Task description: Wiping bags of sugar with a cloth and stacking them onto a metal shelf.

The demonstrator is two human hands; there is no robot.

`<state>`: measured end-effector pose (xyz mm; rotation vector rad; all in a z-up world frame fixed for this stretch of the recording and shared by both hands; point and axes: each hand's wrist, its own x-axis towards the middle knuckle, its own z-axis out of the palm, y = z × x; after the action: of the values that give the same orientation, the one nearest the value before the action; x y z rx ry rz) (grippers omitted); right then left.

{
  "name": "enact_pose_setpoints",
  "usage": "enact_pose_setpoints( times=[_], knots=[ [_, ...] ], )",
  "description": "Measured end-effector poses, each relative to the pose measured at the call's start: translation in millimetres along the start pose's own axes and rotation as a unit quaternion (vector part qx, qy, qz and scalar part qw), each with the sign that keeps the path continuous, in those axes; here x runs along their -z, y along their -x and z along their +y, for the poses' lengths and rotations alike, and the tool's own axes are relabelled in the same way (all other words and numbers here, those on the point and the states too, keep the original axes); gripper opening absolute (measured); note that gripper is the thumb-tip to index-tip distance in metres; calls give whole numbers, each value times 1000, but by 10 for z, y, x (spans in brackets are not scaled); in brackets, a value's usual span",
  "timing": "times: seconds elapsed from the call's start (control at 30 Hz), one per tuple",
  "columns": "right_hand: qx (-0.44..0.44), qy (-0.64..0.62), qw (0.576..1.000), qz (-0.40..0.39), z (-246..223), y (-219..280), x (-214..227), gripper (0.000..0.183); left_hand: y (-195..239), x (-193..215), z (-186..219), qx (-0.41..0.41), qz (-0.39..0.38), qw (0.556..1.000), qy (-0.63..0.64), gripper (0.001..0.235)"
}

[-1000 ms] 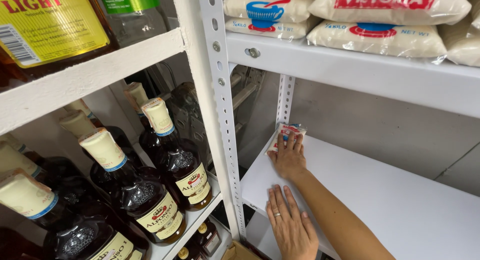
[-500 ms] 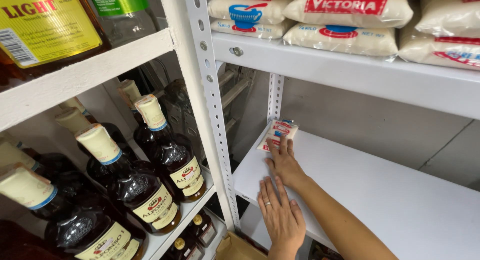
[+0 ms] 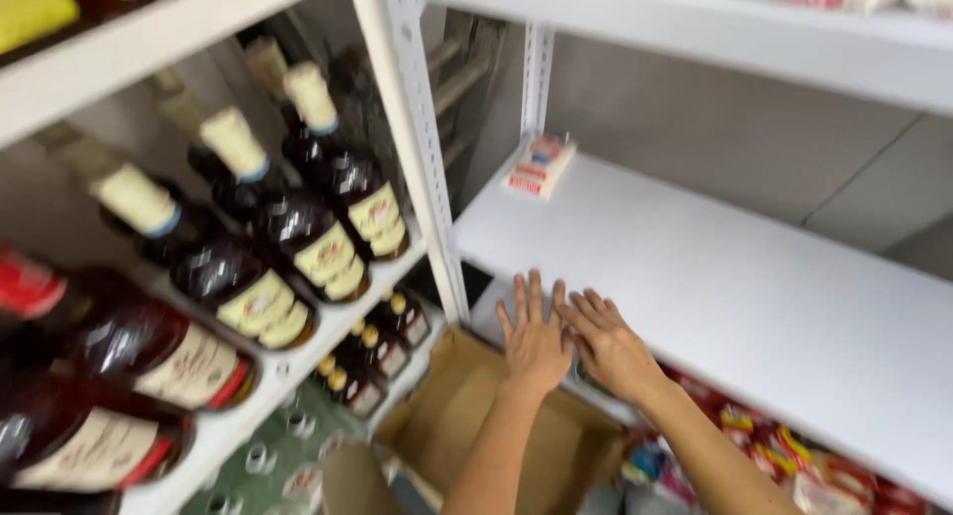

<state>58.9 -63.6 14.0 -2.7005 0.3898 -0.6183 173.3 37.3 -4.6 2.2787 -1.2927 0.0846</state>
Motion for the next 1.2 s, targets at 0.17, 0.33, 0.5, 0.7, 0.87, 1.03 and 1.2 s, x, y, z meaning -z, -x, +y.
enact_pose_setpoints(
  times=[0.17, 0.33, 0.5, 0.7, 0.87, 1.03, 1.2],
  knots=[
    [41, -30, 997, -52, -329, 960, -152, 59, 1178, 61, 120, 122, -153, 980, 29, 64],
    [3, -164, 981, -105, -594, 2018, -373, 69, 2499, 355, -170, 196, -48, 973, -112, 65],
    [-114, -126, 969, -182, -667, 2753, -766, 54, 3415, 259, -695, 521, 34, 851, 51, 105],
    [-246, -142, 920, -269, -624, 3353, -1278, 49, 4343, -994, -1525, 516, 160, 782, 312, 111],
    [-393, -233, 870, -184, 262, 3892, -2531, 47, 4240, -638, -1188, 601, 85, 688, 397, 80],
    [-557, -282, 768, -143, 314, 3622, -3001, 49, 4282, -771, -1264, 560, 109, 632, 524, 65],
    [-704, -399, 571, -135, -189, 3420, -3128, 55, 4394, -814, -1314, 532, 126, 625, 558, 56]
  ],
)
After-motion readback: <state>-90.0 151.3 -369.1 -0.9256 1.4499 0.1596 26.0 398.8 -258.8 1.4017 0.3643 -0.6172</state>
